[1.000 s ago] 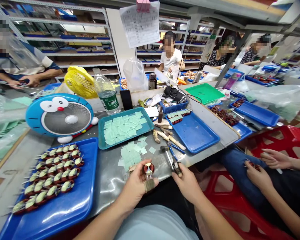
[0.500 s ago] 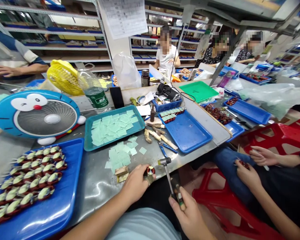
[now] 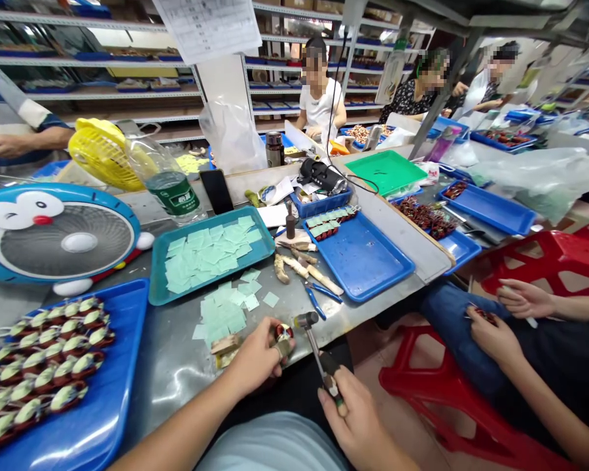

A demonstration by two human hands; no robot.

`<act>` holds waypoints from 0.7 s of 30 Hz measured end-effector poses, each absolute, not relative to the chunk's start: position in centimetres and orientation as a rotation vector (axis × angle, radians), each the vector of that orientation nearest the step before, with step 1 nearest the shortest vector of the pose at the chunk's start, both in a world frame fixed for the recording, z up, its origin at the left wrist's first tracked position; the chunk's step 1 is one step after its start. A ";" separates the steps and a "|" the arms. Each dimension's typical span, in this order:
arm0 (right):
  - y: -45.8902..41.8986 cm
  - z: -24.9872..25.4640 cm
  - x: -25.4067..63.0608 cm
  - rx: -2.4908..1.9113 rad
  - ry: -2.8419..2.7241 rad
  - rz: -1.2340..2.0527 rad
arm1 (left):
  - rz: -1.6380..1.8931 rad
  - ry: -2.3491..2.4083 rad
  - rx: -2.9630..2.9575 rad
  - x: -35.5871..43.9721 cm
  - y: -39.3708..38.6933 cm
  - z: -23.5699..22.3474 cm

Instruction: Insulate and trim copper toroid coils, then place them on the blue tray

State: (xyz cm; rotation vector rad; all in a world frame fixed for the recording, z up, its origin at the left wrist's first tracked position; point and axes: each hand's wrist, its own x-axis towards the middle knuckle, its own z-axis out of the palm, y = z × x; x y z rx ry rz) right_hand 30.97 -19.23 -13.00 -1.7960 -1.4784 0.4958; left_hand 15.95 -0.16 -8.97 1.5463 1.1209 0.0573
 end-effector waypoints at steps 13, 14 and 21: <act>-19.5 -13.1 31.1 -1.816 -1.497 0.471 | 0.137 1.171 1.485 16.7 -1.3 -8.9; -19.6 -13.1 31.2 -1.811 -1.484 0.463 | 0.138 1.171 1.471 16.7 -1.3 -9.0; -19.8 -13.0 31.6 -1.805 -1.527 0.437 | 0.147 1.157 1.434 16.5 -1.3 -9.4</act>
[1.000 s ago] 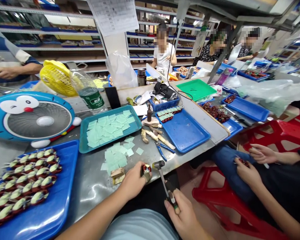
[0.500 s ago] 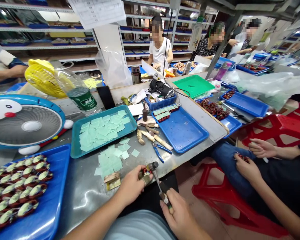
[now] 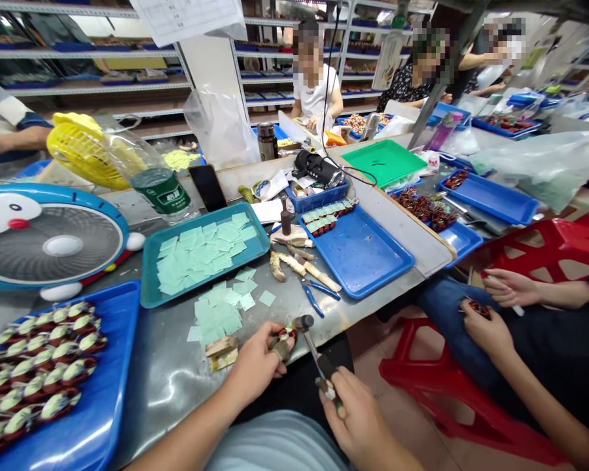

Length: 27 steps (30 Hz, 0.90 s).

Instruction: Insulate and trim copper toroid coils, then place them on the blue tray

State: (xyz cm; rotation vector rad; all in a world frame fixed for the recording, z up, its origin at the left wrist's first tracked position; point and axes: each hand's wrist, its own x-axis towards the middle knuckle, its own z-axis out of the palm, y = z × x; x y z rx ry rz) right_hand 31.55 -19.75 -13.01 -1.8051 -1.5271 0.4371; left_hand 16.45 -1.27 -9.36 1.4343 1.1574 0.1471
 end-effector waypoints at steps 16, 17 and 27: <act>-19.1 -12.6 31.9 -1.835 -1.557 0.382 | 0.158 1.110 1.440 16.1 -1.3 -9.6; -19.1 -12.8 31.9 -1.841 -1.553 0.383 | 0.157 1.108 1.442 16.1 -1.3 -9.6; -20.0 -13.5 31.7 -1.800 -1.520 0.321 | 0.139 1.084 1.420 16.0 -1.2 -9.2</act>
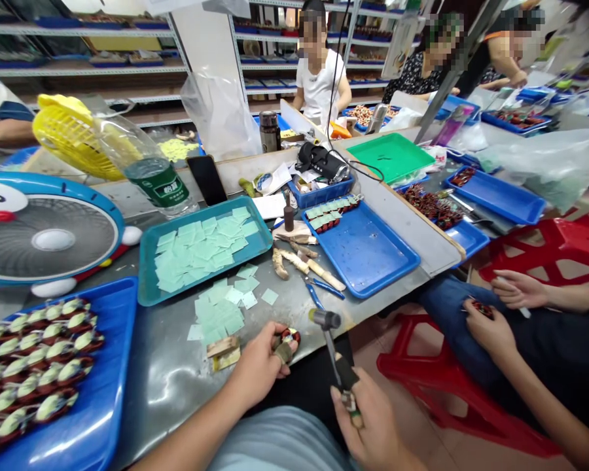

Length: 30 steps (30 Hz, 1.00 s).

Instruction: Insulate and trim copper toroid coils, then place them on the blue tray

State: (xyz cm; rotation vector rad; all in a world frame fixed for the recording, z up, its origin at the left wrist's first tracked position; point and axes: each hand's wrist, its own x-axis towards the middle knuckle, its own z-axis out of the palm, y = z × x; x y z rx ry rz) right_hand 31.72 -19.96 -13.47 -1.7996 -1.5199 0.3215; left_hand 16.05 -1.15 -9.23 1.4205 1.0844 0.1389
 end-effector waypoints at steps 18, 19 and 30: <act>-19.5 -14.0 31.0 -1.825 -1.605 0.291 | 0.114 1.072 1.425 16.0 -1.0 -9.1; -19.5 -14.1 30.9 -1.838 -1.586 0.285 | 0.115 1.070 1.426 16.0 -1.0 -9.1; -19.2 -13.8 30.9 -1.859 -1.608 0.297 | 0.097 1.068 1.465 16.0 -1.0 -9.1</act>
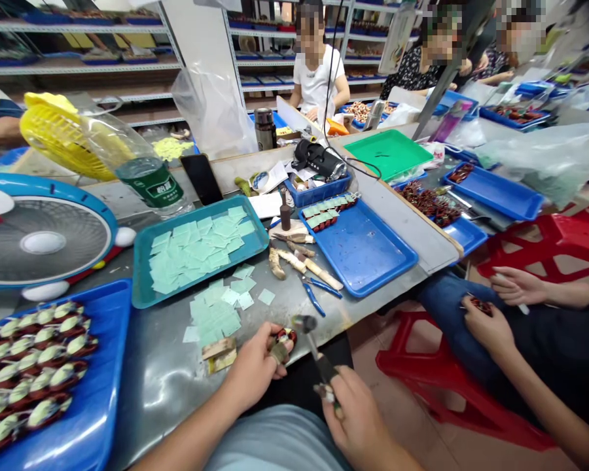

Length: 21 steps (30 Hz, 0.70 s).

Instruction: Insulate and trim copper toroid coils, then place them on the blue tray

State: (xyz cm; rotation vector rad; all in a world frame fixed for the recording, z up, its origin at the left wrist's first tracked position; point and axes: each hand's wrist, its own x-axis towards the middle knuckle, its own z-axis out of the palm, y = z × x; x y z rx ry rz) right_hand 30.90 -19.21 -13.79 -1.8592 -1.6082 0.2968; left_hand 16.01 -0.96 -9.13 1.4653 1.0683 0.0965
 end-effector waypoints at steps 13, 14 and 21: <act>-19.8 -10.9 32.9 -1.913 -1.652 0.361 | 0.094 1.118 2.015 15.8 -1.9 -8.3; -20.0 -10.5 33.1 -1.925 -1.664 0.380 | 0.103 1.122 2.074 15.7 -2.0 -8.4; -19.1 -6.5 34.3 -1.968 -1.712 0.681 | 0.146 1.050 2.324 15.4 -2.2 -9.7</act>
